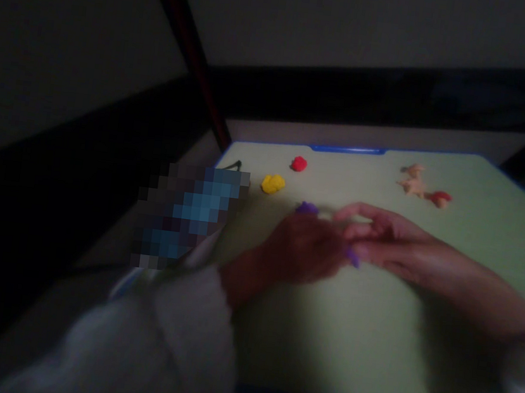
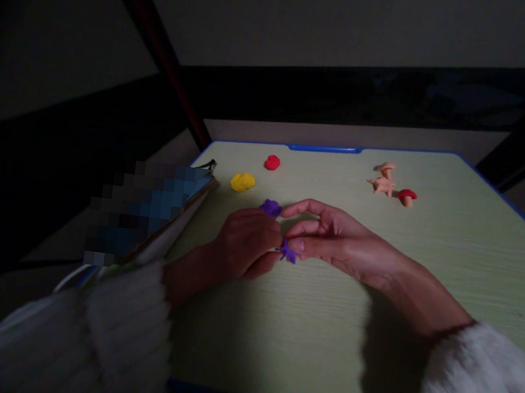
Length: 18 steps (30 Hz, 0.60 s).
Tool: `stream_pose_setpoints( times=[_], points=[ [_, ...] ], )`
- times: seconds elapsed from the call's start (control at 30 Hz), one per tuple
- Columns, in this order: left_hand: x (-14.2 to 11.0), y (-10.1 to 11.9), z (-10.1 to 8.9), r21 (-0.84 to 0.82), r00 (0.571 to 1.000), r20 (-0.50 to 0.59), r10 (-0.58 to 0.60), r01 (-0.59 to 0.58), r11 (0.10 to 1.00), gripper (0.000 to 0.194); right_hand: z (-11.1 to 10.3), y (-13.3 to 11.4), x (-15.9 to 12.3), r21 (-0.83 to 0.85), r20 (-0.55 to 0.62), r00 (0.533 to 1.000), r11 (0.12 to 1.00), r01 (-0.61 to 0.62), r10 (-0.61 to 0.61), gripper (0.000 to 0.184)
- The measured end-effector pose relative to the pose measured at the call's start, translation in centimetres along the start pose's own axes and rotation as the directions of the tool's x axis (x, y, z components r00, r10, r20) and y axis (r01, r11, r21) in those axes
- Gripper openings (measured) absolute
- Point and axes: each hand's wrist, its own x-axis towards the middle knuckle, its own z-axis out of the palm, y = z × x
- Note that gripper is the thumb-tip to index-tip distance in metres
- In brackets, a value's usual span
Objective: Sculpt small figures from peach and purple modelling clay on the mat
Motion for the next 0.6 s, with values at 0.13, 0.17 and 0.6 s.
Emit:
stream_pose_setpoints(
  times=[0.13,0.17,0.6],
  points=[
    [0.1,0.4,0.4,-0.366,0.86,0.006,-0.51,0.476,0.8,0.025,-0.3,-0.4,-0.1,-0.043,-0.058,0.996,0.997,0.058,-0.06,0.044],
    [0.1,0.4,0.6,-0.471,0.78,0.08,-0.621,0.579,0.665,0.027,-0.4,-0.4,-0.1,-0.051,-0.072,0.994,0.996,0.073,-0.077,0.045],
    [1.1,0.7,1.5,-0.565,0.393,0.711,-0.582,0.813,-0.142,0.027,-1.9,-0.2,0.5,-0.214,-0.11,0.985,0.971,0.108,-0.133,0.053]
  ],
)
